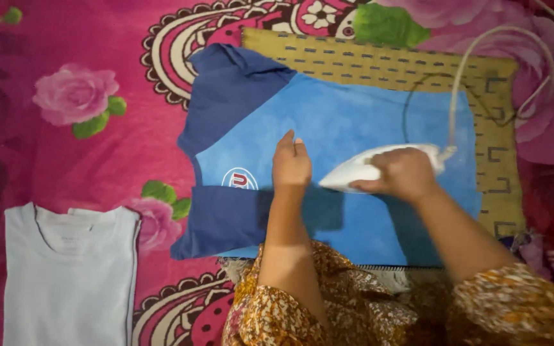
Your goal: Ironing and folding a blue t-shirt on a mat on the floor.
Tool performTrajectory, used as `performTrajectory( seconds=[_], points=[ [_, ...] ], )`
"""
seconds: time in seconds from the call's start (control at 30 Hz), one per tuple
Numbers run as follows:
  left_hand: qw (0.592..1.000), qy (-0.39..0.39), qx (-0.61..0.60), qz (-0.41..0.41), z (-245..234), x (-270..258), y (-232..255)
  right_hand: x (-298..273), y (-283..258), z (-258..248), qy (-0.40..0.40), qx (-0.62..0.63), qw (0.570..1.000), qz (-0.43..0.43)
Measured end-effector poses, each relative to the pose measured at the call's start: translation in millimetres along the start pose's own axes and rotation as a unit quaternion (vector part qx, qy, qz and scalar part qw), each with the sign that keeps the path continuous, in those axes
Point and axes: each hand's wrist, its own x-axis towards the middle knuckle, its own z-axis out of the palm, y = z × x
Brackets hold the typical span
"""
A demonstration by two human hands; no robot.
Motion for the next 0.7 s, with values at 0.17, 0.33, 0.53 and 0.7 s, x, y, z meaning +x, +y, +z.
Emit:
performTrajectory(
  seconds=[0.17, 0.33, 0.53, 0.7],
  points=[
    [0.997, 0.031, 0.041, 0.05, 17.4, -3.5, -20.3, 69.7, -15.9, 15.4, 0.032, -0.023, 0.998, 0.049],
    [0.994, 0.044, 0.024, 0.098, 11.3, -13.0, -9.4, 142.7, 9.2, 44.6, 0.038, -0.044, 0.994, 0.095],
    [0.974, 0.038, 0.049, 0.217, 38.9, -4.5, -40.6, 193.1, 14.8, 50.1, -0.032, -0.039, 0.961, 0.272],
    [0.986, -0.025, 0.022, 0.165, 19.8, 2.8, -21.4, 173.5, -4.2, 22.7, -0.108, 0.003, 0.946, 0.305]
  ],
)
